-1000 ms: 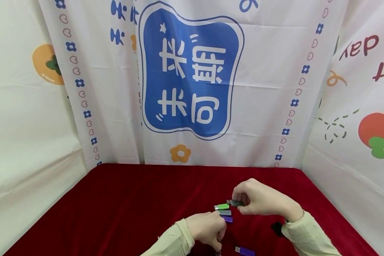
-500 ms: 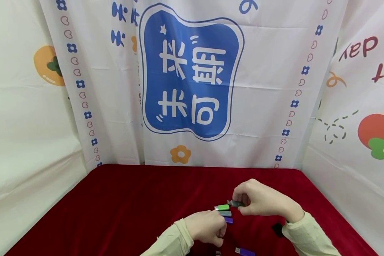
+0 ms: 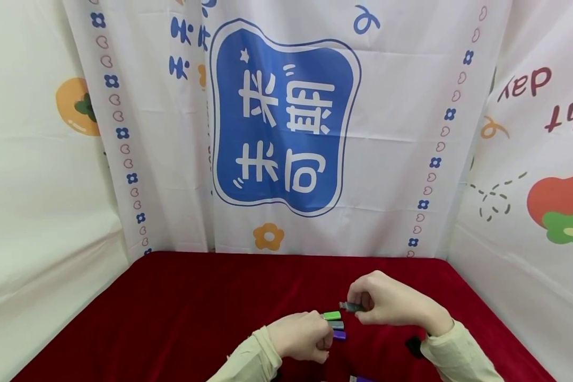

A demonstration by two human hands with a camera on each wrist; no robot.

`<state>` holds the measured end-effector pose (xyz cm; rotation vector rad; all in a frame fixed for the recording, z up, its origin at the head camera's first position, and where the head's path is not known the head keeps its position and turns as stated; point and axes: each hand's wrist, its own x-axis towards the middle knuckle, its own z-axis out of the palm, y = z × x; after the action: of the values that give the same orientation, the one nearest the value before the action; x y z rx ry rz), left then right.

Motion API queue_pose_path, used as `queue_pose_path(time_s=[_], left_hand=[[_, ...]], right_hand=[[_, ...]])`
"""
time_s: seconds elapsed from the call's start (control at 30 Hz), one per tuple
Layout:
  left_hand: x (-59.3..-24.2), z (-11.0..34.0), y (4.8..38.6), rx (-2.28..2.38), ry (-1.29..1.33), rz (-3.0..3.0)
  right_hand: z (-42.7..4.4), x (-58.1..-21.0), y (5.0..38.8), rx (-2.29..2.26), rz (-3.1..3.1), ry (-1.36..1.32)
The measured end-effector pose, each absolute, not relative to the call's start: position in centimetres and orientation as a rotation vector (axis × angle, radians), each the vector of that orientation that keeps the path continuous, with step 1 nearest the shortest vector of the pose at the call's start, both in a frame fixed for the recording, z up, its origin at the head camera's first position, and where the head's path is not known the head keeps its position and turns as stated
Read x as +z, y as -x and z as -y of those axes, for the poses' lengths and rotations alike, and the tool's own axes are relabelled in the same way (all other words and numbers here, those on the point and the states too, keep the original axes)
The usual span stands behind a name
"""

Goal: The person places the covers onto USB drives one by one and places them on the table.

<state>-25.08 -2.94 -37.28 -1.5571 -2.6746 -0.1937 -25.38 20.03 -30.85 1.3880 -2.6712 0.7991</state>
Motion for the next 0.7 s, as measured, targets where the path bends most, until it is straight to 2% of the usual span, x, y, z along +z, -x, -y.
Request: queue_pose_path(time_s=[0.7], left_hand=[[-35.0,4.8,26.0,-0.348,1.448,2.497]], right_hand=[[-20.3,-31.0,25.6,0.816,2.688,-1.371]])
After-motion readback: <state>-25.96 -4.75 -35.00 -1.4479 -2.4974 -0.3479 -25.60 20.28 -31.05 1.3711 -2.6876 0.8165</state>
